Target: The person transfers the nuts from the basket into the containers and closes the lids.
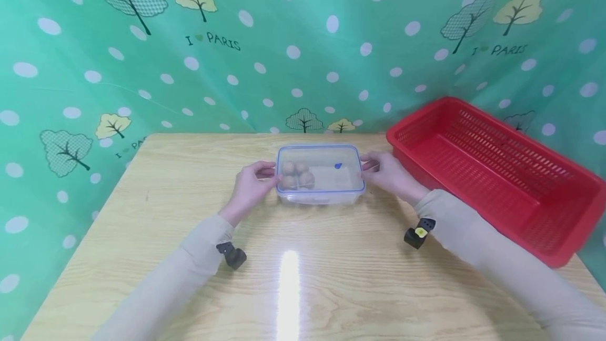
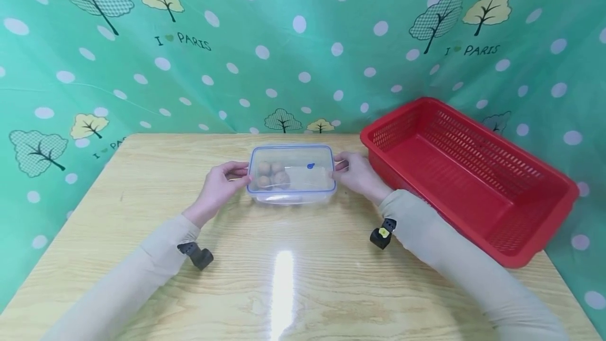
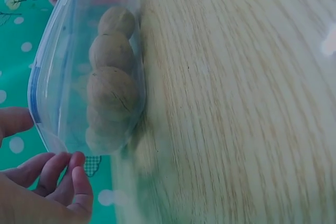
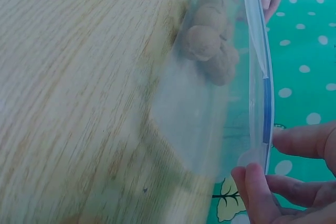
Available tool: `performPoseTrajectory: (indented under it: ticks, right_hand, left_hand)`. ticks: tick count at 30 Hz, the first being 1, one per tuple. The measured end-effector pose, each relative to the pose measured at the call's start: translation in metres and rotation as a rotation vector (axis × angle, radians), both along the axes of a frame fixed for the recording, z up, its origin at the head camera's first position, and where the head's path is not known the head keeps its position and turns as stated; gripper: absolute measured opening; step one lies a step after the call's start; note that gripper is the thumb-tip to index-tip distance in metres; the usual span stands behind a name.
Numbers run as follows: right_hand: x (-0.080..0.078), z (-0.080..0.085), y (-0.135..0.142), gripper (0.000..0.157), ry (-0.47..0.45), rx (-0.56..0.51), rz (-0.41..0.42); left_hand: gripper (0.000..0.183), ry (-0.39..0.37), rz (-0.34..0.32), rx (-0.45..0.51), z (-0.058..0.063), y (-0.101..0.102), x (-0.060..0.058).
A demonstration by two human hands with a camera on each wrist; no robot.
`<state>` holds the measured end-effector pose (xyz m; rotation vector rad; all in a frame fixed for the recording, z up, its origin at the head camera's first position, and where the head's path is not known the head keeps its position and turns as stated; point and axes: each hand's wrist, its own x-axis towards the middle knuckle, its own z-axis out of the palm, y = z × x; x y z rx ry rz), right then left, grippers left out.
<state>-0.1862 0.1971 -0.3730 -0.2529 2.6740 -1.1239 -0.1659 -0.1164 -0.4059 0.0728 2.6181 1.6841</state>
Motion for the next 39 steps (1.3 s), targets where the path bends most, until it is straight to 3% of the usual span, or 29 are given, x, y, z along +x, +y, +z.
performPoseTrajectory:
  ticks: [13, 17, 22, 25, 28, 32, 36, 39]
  right_hand:
    - [-0.003, 0.008, -0.004, 0.047, 0.04, 0.063, 0.024]
    - [-0.003, 0.009, -0.004, 0.047, 0.048, 0.07, 0.029]
    - [-0.002, 0.009, -0.003, 0.048, 0.059, 0.096, 0.031]
    - [-0.002, 0.009, -0.004, 0.048, 0.065, 0.085, 0.039]
    - [-0.002, 0.009, -0.004, 0.047, 0.059, 0.073, 0.047]
    - [-0.002, 0.01, -0.002, 0.047, 0.051, 0.106, 0.05]
    - [-0.003, 0.007, 0.003, 0.048, 0.043, 0.12, 0.047]
    - [-0.004, 0.001, 0.003, 0.049, 0.044, 0.095, 0.051]
  left_hand:
    - [0.047, -0.13, -0.005, 0.122, 0.01, -0.005, -0.006]
    - [0.044, -0.069, -0.032, 0.023, 0.012, -0.004, -0.004]
    - [0.038, 0.088, -0.115, -0.172, 0.013, -0.004, -0.001]
    - [0.034, 0.116, -0.139, -0.22, 0.012, -0.007, 0.001]
    - [0.032, 0.014, -0.178, -0.176, 0.01, -0.012, 0.001]
    - [0.048, -0.105, -0.23, -0.153, 0.008, -0.011, 0.002]
    - [0.047, -0.131, -0.236, -0.168, 0.007, -0.003, 0.002]
    - [0.04, -0.118, -0.251, -0.24, 0.007, -0.002, 0.002]
